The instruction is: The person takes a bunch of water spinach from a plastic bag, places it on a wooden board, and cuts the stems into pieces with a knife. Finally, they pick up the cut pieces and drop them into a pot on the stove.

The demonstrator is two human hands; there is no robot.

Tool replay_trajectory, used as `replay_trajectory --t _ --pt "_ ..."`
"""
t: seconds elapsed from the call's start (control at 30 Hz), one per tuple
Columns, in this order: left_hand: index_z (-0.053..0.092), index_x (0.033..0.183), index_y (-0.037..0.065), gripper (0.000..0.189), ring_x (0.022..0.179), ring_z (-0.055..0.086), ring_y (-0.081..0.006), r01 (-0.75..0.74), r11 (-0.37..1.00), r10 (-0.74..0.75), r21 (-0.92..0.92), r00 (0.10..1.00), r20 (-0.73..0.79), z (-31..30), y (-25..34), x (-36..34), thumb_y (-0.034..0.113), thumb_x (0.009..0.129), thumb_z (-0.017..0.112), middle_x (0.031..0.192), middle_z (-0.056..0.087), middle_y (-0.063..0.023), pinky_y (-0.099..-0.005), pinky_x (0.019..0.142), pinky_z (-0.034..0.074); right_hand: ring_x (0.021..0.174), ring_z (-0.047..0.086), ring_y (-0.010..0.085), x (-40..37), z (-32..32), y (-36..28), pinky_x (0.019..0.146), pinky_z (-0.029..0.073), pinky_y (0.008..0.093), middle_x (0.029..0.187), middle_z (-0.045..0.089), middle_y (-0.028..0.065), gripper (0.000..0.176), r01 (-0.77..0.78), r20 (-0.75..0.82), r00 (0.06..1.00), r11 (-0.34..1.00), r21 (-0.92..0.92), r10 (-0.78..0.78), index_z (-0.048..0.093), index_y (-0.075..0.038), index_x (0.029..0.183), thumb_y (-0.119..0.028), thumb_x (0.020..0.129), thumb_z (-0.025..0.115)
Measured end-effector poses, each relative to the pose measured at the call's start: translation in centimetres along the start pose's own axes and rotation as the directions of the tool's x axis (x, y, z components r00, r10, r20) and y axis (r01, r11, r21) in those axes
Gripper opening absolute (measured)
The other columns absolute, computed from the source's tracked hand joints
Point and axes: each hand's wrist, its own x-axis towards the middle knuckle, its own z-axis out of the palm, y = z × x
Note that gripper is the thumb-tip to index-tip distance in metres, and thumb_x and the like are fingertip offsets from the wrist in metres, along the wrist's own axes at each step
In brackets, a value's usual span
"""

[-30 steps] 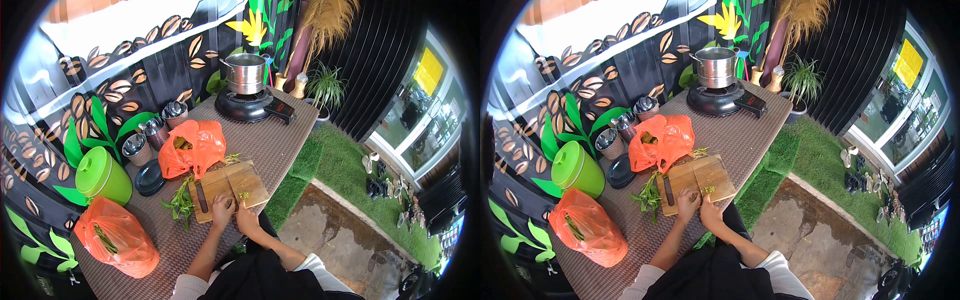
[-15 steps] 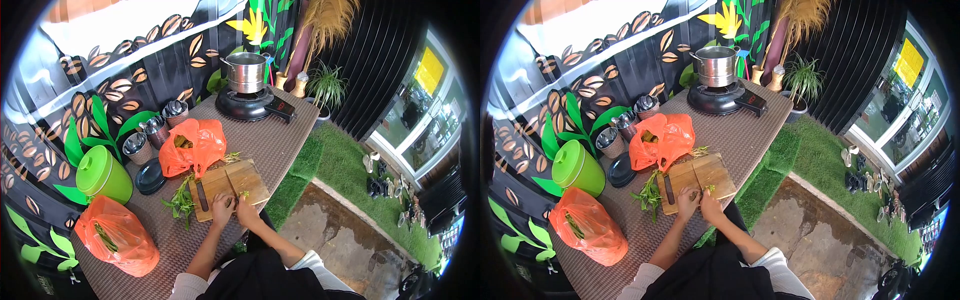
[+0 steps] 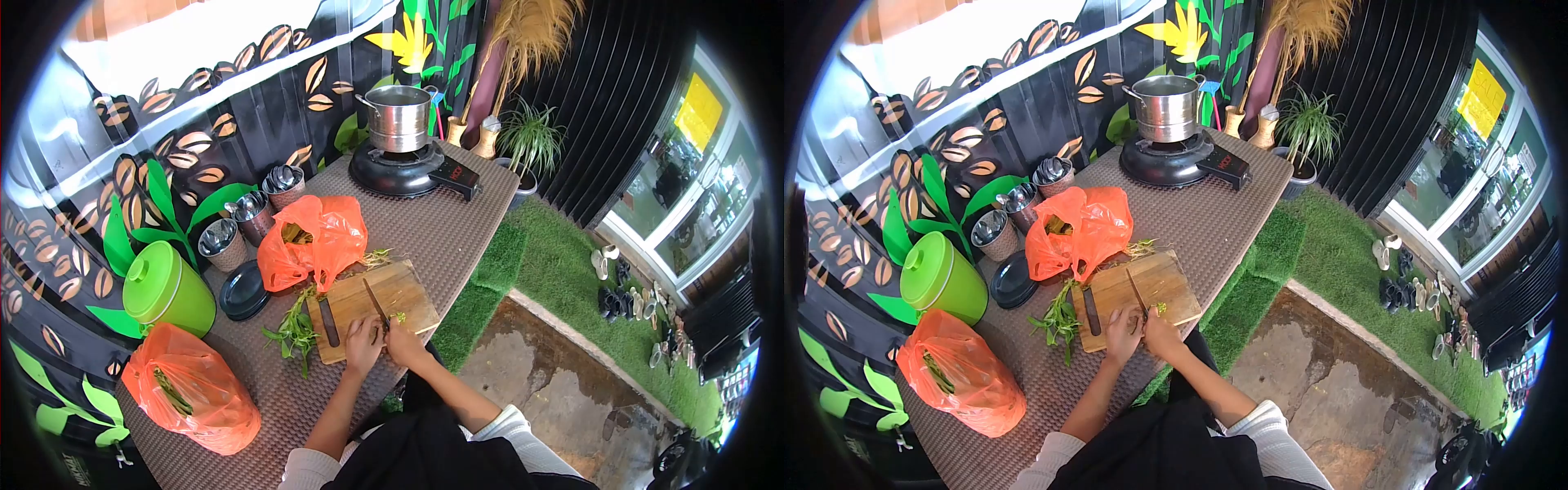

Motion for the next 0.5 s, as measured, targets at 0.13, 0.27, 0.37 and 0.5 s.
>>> replay_trajectory --t 0.13,0.27,0.37,0.5 --pt "0.066 0.097 0.005 0.023 0.082 0.059 -0.0215 0.096 0.995 -0.094 -0.04 0.995 0.027 -0.2 -0.5 0.0 0.003 0.075 0.071 0.089 0.067 -0.0075 -0.0309 0.067 0.049 0.083 0.065 0.0457 -1.5 -0.1 -0.2 0.072 0.052 0.0522 0.086 0.064 0.0314 0.03 0.017 0.007 1.0 1.0 0.002 -0.017 0.038 0.004 0.109 -0.018 0.091 0.049" --pt "0.068 0.092 0.004 0.02 0.079 0.059 -0.0217 0.139 0.984 -0.139 -0.115 0.99 0.003 -0.5 -0.9 0.4 0.005 0.073 0.075 0.086 0.065 -0.0089 -0.031 0.069 0.049 0.087 0.065 0.0439 -2.8 0.0 -2.3 0.075 0.052 0.051 0.089 0.065 0.0298 0.03 -0.135 0.052 0.989 0.99 -0.031 0.137 0.039 0.002 0.11 -0.018 0.092 0.05" --pt "0.068 0.09 0.003 0.019 0.08 0.058 -0.0235 0.186 0.978 -0.186 -0.092 0.983 0.011 -1.1 0.2 0.6 0.006 0.073 0.076 0.082 0.063 -0.0101 -0.033 0.07 0.048 0.079 0.064 0.047 -0.8 0.8 -0.5 0.07 0.051 0.0549 0.083 0.063 0.0321 0.029 -0.006 -0.033 0.999 1.0 0.02 0.006 0.038 0.004 0.107 -0.019 0.092 0.047" --pt "0.068 0.081 0.001 0.012 0.087 0.057 -0.0275 0.197 0.98 -0.197 -0.025 0.98 -0.002 -0.8 0.0 0.5 0.007 0.073 0.075 0.083 0.063 -0.0103 -0.0362 0.074 0.047 0.079 0.065 0.0453 -0.7 0.1 0.1 0.067 0.052 0.0539 0.081 0.063 0.031 0.028 0.082 -0.04 0.996 0.996 0.027 -0.081 0.039 0.003 0.107 -0.019 0.092 0.048"
